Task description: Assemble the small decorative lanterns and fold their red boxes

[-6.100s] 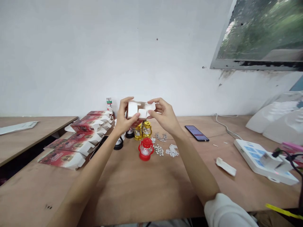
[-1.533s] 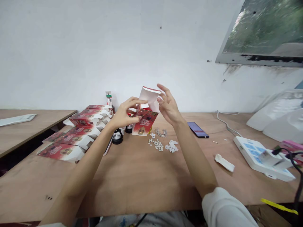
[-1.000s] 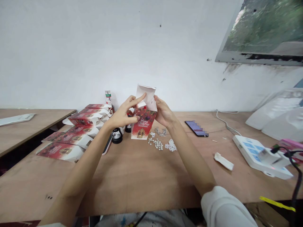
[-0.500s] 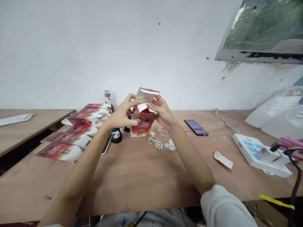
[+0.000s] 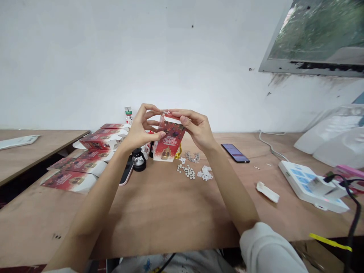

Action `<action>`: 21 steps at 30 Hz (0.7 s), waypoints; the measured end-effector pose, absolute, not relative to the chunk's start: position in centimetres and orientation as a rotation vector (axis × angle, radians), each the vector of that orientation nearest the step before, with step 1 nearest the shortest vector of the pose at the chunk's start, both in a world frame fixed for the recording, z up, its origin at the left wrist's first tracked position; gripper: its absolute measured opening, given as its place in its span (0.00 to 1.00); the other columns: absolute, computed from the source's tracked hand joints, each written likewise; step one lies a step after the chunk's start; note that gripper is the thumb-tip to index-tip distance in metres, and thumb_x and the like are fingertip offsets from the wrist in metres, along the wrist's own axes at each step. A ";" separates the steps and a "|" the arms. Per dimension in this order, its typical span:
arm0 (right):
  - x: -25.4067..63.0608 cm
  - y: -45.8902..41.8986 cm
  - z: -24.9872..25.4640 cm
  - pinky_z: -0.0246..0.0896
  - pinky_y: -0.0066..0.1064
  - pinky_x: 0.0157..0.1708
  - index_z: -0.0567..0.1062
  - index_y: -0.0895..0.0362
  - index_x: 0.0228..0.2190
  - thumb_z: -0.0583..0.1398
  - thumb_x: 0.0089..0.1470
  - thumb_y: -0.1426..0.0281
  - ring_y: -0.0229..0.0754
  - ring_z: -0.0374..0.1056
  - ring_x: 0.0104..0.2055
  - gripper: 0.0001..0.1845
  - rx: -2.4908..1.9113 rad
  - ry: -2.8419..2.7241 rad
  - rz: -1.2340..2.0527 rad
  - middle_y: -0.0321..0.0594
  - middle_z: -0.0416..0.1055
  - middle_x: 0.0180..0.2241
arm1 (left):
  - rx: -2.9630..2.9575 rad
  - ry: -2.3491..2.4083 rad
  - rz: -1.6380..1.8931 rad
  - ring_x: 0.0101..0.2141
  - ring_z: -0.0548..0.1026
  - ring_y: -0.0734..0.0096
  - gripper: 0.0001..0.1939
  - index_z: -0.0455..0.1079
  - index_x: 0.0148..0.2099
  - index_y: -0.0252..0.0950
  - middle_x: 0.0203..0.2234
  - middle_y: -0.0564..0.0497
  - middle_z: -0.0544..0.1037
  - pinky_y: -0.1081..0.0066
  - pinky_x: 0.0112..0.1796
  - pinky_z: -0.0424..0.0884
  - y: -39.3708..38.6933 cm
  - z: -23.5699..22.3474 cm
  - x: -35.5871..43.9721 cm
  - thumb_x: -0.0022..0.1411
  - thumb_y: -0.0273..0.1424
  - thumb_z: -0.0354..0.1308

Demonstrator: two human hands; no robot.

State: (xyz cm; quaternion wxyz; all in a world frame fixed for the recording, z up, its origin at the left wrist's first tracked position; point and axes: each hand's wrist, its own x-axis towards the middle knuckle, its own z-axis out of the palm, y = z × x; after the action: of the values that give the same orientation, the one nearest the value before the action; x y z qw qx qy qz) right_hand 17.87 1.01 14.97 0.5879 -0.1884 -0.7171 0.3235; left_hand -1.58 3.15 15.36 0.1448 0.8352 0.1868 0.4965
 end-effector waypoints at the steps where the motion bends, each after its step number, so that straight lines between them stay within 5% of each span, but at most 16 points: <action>1: 17.9 1.1 14.9 0.63 0.49 0.51 0.77 0.47 0.36 0.61 0.50 0.51 0.48 0.61 0.57 0.17 -0.451 -1.668 0.746 0.35 0.71 0.49 | 2.399 0.534 1.434 0.34 0.75 0.74 0.30 0.55 0.52 0.45 0.48 0.48 0.70 0.77 0.28 0.74 3.3 15.3 -1.6 0.50 0.42 0.63; 15: 19.2 1.6 15.0 0.60 0.52 0.55 0.78 0.46 0.39 0.62 0.52 0.59 0.48 0.64 0.55 0.12 -0.509 -1.773 0.697 0.35 0.74 0.47 | 2.533 0.670 1.423 0.40 0.74 0.69 0.22 0.67 0.52 0.42 0.50 0.49 0.71 0.72 0.36 0.77 2.3 15.8 -1.3 0.54 0.36 0.61; 21: 18.9 1.3 14.8 0.52 0.54 0.60 0.72 0.41 0.48 0.62 0.51 0.61 0.50 0.56 0.62 0.20 -0.564 -1.962 0.594 0.31 0.65 0.56 | 2.544 0.631 1.443 0.48 0.71 0.66 0.19 0.66 0.54 0.42 0.51 0.48 0.70 0.67 0.45 0.75 3.2 15.4 -1.5 0.60 0.34 0.55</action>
State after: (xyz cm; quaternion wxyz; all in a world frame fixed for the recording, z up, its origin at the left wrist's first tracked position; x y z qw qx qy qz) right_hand 18.86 1.29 14.81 0.4863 -0.2316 -0.8064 0.2440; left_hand -1.52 3.25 15.44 0.0748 0.8479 0.2104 0.4809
